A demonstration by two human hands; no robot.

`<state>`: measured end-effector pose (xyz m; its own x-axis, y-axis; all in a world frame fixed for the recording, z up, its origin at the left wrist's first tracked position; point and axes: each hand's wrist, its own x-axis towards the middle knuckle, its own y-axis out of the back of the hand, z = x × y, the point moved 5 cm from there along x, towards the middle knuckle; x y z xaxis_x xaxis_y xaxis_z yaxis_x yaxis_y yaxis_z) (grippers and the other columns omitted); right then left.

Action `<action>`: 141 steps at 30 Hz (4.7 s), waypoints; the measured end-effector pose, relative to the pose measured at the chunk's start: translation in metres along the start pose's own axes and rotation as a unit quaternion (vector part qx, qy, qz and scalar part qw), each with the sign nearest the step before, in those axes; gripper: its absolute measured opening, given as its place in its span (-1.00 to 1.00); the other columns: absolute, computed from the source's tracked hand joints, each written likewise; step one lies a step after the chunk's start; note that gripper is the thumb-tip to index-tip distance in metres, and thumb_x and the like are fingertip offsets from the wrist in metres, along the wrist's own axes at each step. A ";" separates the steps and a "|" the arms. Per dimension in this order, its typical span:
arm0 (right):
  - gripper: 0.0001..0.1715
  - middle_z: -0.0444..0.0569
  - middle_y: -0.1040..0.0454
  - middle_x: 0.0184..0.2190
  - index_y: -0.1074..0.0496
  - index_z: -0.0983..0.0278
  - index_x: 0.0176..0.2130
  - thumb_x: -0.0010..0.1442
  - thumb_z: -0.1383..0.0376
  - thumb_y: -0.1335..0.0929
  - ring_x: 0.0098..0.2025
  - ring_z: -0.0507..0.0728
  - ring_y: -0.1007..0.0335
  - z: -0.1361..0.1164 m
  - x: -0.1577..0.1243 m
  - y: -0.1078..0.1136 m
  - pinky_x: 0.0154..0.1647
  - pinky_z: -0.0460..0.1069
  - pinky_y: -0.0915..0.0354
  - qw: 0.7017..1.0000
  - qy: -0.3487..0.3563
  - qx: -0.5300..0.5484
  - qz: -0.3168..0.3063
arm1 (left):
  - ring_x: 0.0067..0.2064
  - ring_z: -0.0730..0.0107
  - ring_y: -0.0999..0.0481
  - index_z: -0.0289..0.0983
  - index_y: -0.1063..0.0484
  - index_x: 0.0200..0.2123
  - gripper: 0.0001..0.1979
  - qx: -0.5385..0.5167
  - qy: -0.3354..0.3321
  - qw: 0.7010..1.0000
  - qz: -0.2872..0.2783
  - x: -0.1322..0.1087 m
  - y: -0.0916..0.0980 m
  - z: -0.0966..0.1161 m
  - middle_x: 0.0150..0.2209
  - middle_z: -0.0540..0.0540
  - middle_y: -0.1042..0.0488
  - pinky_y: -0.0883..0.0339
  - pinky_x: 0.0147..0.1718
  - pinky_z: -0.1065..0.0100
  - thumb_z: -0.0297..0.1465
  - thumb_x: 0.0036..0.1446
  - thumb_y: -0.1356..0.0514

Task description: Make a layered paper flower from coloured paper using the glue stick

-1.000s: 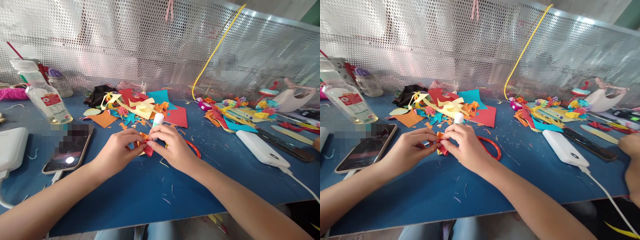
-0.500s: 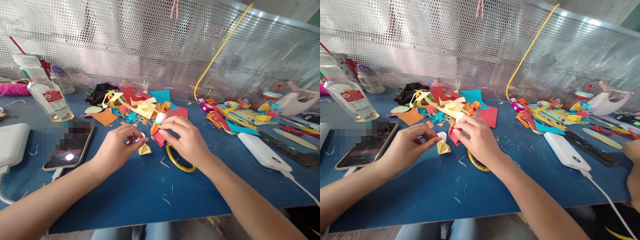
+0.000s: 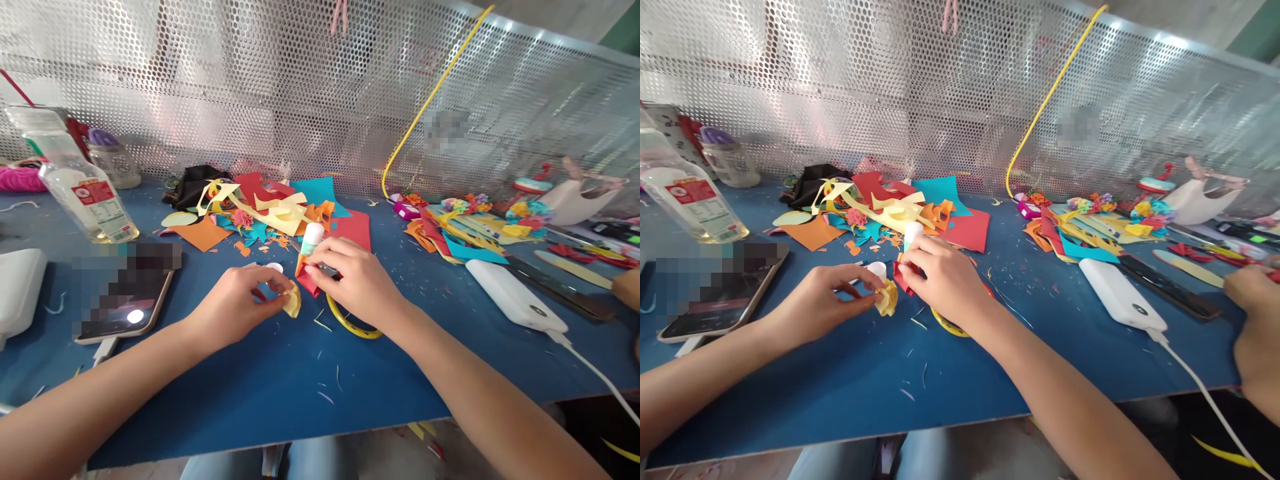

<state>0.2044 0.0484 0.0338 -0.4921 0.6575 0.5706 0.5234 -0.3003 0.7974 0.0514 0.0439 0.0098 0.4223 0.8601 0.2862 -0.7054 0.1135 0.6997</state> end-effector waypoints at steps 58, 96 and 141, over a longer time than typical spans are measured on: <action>-0.86 -0.16 -0.44 -0.38 -0.43 0.25 -0.41 0.15 0.33 -0.29 -0.32 -0.02 -0.31 -0.023 -0.008 -0.002 -0.22 -0.06 -0.16 0.984 -0.015 0.155 -0.084 | -0.40 0.40 -0.45 -0.25 -0.55 -0.51 -0.87 -0.118 0.128 0.985 0.006 -0.005 0.005 0.008 -0.45 -0.02 -0.55 -0.30 -0.48 0.44 -0.30 -0.13 -0.30; -0.87 -0.09 -0.36 -0.33 -0.39 0.30 -0.28 0.10 0.31 -0.32 -0.30 0.00 -0.28 -0.024 -0.007 0.013 -0.25 -0.07 -0.22 0.978 0.000 0.203 0.050 | -0.55 0.56 -0.37 -0.24 -0.55 -0.53 -0.94 -0.098 0.031 0.985 0.136 -0.008 0.027 0.019 -0.53 0.03 -0.52 -0.22 -0.62 0.54 -0.37 -0.14 -0.32; -0.82 -0.11 -0.36 -0.38 -0.31 0.24 -0.39 0.05 0.18 -0.36 -0.27 0.05 -0.28 -0.021 -0.008 0.001 -0.17 0.00 -0.20 0.970 -0.063 0.222 0.073 | -0.48 0.52 -0.44 -0.28 -0.45 -0.43 -0.96 0.019 -0.115 0.984 0.136 -0.012 0.022 0.022 -0.41 -0.04 -0.51 -0.42 -0.54 0.53 -0.44 -0.01 -0.20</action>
<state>0.1941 0.0281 0.0340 -0.3158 0.7181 0.6202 0.8428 -0.0880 0.5309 0.0436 0.0255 0.0363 0.3417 0.7209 0.6029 -0.7904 -0.1267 0.5994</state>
